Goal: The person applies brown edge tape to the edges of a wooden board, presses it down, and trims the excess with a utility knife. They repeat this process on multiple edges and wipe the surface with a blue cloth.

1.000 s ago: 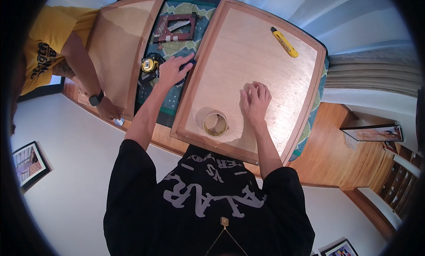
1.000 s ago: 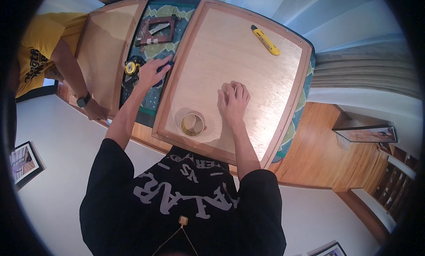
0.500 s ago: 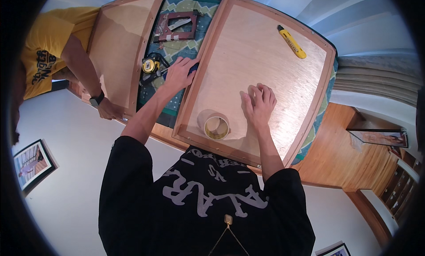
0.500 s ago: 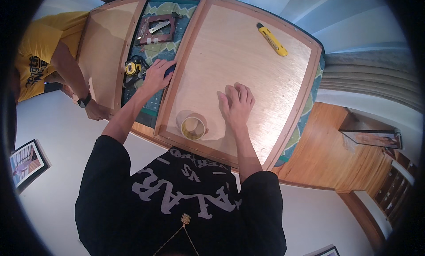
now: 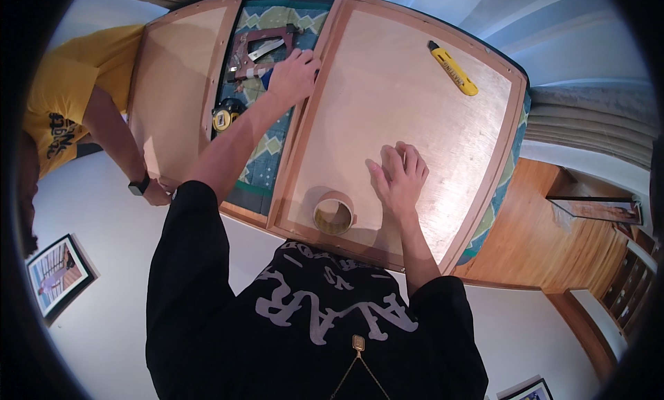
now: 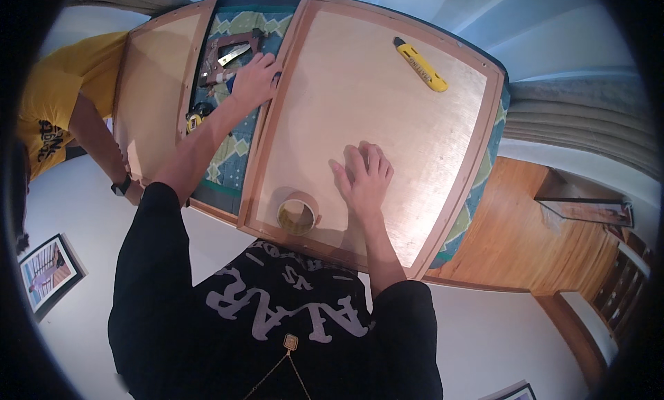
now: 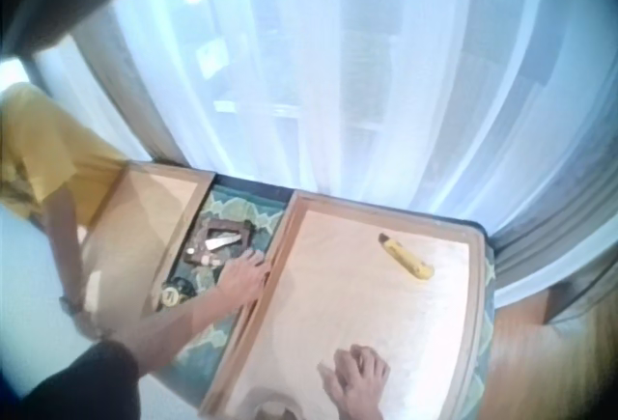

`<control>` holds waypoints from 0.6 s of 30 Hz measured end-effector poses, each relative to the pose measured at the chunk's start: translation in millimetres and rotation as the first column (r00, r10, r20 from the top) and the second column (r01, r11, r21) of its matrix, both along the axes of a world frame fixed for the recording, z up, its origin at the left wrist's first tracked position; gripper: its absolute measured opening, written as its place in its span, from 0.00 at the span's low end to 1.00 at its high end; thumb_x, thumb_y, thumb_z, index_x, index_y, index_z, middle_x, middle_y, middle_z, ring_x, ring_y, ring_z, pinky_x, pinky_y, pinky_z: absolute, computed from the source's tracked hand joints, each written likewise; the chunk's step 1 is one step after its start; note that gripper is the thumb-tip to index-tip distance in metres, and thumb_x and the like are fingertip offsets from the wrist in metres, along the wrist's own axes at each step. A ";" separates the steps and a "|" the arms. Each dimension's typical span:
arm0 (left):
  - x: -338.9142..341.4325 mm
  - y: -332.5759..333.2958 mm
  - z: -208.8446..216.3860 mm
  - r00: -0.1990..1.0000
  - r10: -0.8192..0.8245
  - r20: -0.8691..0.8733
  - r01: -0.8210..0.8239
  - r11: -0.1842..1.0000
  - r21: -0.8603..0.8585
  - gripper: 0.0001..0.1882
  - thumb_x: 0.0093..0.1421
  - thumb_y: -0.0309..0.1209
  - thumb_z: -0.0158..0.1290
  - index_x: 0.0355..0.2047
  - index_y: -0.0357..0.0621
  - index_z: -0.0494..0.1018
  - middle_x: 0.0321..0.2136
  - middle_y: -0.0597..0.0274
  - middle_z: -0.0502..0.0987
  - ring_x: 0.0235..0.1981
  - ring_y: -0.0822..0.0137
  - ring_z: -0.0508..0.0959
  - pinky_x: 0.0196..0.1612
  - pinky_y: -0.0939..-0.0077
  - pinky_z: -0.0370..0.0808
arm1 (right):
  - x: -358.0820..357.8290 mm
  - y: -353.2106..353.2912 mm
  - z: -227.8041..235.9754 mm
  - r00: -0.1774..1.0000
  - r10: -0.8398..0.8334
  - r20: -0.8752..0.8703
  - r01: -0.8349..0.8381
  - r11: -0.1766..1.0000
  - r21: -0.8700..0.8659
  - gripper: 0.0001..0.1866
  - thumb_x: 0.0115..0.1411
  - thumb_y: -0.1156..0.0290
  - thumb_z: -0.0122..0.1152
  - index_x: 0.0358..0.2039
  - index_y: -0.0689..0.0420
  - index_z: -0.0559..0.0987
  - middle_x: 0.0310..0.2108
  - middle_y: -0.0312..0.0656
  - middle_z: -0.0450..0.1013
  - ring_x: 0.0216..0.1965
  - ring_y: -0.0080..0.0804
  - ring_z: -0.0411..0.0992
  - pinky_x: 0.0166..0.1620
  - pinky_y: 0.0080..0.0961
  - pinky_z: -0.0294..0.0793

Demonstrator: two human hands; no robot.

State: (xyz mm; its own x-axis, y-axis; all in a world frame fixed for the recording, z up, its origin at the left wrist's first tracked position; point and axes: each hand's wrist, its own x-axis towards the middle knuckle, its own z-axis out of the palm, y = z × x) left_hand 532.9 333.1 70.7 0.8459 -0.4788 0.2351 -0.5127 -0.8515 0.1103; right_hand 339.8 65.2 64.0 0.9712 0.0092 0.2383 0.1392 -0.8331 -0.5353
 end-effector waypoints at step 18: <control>190.6 -44.9 -4.8 0.997 0.037 0.065 -0.050 0.977 0.209 0.08 0.54 0.31 0.55 0.35 0.50 0.77 0.37 0.66 0.75 0.44 0.60 0.76 0.44 0.61 0.79 | 1.0 0.1 4.6 0.997 -0.016 -0.070 0.016 1.000 -0.007 0.24 0.53 0.51 0.68 0.47 0.47 0.78 0.52 0.40 0.68 0.55 0.43 0.65 0.54 0.40 0.60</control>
State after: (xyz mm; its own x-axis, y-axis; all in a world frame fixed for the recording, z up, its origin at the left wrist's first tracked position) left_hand 723.5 288.2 65.9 0.8545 -0.4857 0.1843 -0.4746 -0.8741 -0.1031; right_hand 340.8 65.3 68.6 0.9855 -0.0055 0.1697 0.0880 -0.8382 -0.5382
